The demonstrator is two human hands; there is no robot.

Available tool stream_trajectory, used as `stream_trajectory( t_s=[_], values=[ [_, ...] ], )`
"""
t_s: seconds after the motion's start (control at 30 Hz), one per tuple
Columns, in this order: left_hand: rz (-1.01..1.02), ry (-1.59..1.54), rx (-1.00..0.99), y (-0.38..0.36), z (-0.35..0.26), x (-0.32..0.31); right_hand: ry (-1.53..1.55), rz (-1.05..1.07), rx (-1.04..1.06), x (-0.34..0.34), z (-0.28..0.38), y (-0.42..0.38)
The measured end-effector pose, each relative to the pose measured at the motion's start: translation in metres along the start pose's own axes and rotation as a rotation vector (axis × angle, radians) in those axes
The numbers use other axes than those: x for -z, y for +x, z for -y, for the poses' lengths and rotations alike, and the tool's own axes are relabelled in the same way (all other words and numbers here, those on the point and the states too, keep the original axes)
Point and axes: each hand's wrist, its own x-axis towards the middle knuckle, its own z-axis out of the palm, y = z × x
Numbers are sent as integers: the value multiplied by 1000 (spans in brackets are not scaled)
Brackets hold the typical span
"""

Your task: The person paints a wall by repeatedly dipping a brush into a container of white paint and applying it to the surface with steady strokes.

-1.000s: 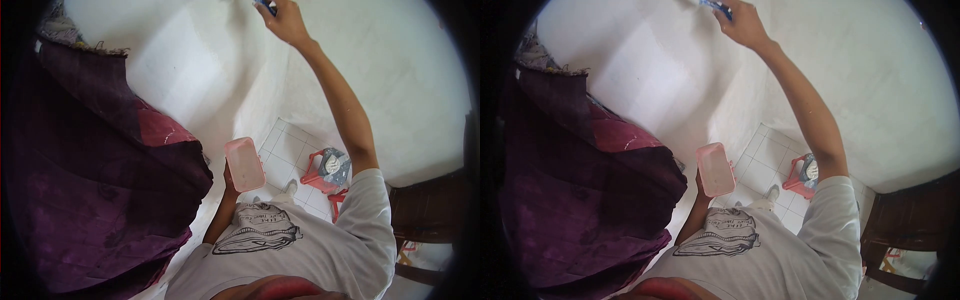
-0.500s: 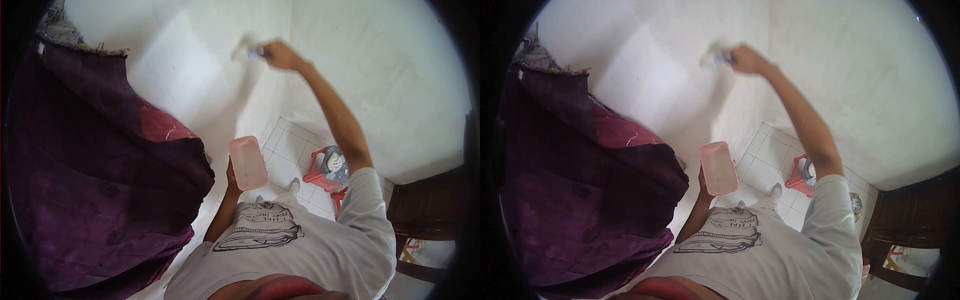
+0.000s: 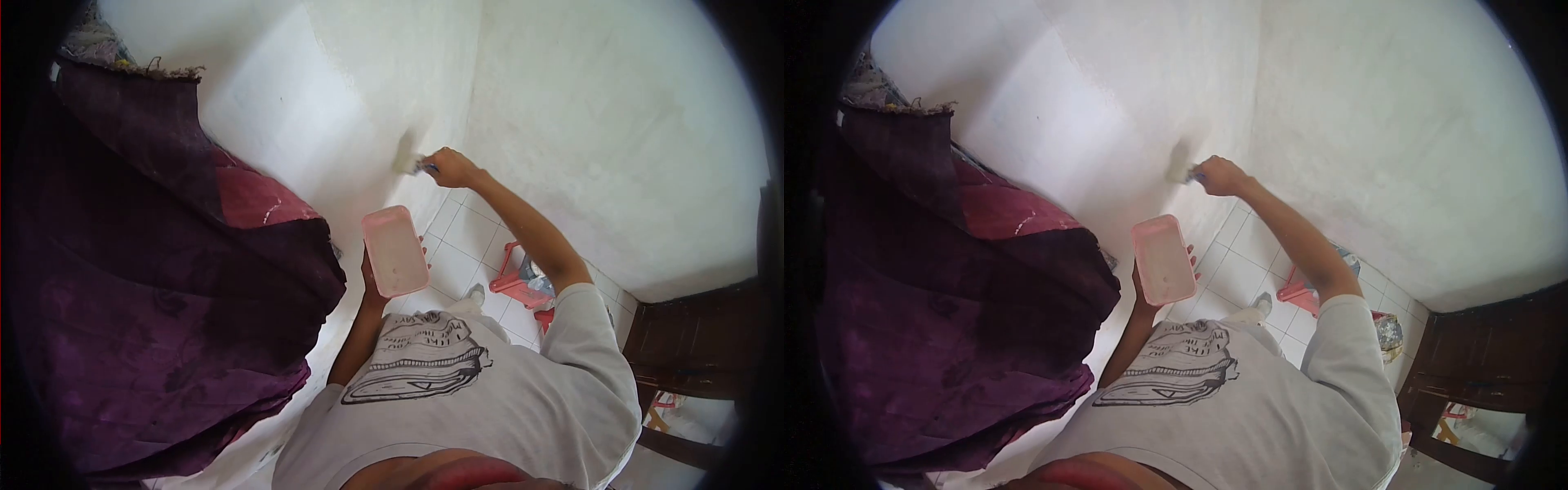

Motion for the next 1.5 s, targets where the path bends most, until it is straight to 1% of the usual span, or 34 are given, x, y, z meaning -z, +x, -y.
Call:
stream_trajectory(
  t_s=[0.07, 0.1, 0.13, 0.17, 0.2, 0.27, 0.3, 0.33, 0.37, 0.4, 0.47, 0.53, 0.57, 0.6, 0.63, 0.67, 0.7, 0.73, 0.77, 0.8, 0.83, 0.87, 0.9, 0.97, 1.03, 1.07, 1.13, 1.17, 1.2, 1.27, 1.3, 1.37, 1.43, 1.5],
  values=[
    [-10, -19, 12, -9, -4, -5, 90, 176, 152, -2, -23, 11],
    [-10, 32, -4, -7, -3, -21, 14, 132, 190, 21, -9, 28],
    [7, 85, -19, 3, -4, -30, -78, 80, 230, 71, 14, 54],
    [10, 84, -23, 6, -3, -31, -175, 52, 334, 113, 30, 77],
    [-33, 78, -32, 6, -1, -28, -170, -54, 400, 149, 45, 92],
    [-73, 82, -40, 11, -1, -27, -198, -262, 402, 208, 71, 106],
    [-48, 59, -28, 15, 1, -26, -118, -332, 310, 237, 97, 99],
    [-25, 35, -15, 19, 1, -25, -36, -400, 217, 251, 116, 91],
    [-26, 36, -14, 23, 1, -20, 41, -638, 340, 246, 110, 98],
    [-1, 5, 1, 26, 2, -12, 42, -637, 338, 233, 103, 100],
    [16, -29, 9, 28, 6, -11, 50, -650, 139, 184, 80, 98],
    [-85, 45, -35, 28, 9, -25, 125, -612, 184, 87, 49, 85],
    [-80, 49, -44, 29, 6, -23, 250, -628, 231, 52, 45, 66],
    [-86, 39, -42, 27, 5, -20, 256, -458, 109, 25, 31, 46],
    [-75, 34, -34, 21, 6, -24, 279, -337, 54, 17, 34, 17],
    [-74, 29, -47, 24, 5, -24, 240, -125, -50, 9, 25, 0],
    [-122, 22, -29, 22, 3, -24, 234, -96, 82, -6, 5, -13],
    [-176, 19, -9, 18, -1, -23, 249, -85, 81, -12, -6, -24],
    [-187, 22, -13, 17, -4, -23, 303, -89, 7, -15, -13, -32],
    [-151, 104, -28, 19, -8, -25, 351, -96, -65, -18, -18, -35],
    [-110, 181, -46, 23, -10, -26, 427, -201, -88, -1, 0, -35],
    [-111, 179, -51, 26, -10, -28, 427, -196, -85, 18, 15, -29],
    [-128, 157, -53, 27, -10, -30, 649, -267, -167, 36, 28, -24],
    [-153, 127, -59, 31, -2, -35, 874, -327, -258, 61, 46, -14],
    [-213, 170, -65, 35, 4, -43, 852, -516, -165, 74, 54, 8],
    [-221, 172, -68, 37, 7, -45, 860, -513, -167, 76, 58, 15],
    [-145, 178, -85, 47, 14, -48, 658, -660, -70, 78, 64, 30],
    [-145, 177, -95, 49, 17, -49, 521, -669, -31, 79, 69, 37],
    [-146, 175, -109, 52, 19, -51, 524, -662, -25, 75, 70, 45],
    [-152, 173, -127, 53, 20, -43, 244, -626, 23, 68, 79, 61],
    [-120, 140, -108, 53, 18, -28, 168, -402, -109, 68, 82, 66],
    [-84, 112, -85, 54, 17, -31, 139, -377, -147, 71, 87, 68],
    [-191, 135, -179, 55, 20, -37, 101, -356, -178, 87, 86, 72],
    [-217, 115, -169, 55, 21, -36, 115, -307, -35, 112, 79, 64]
  ],
)
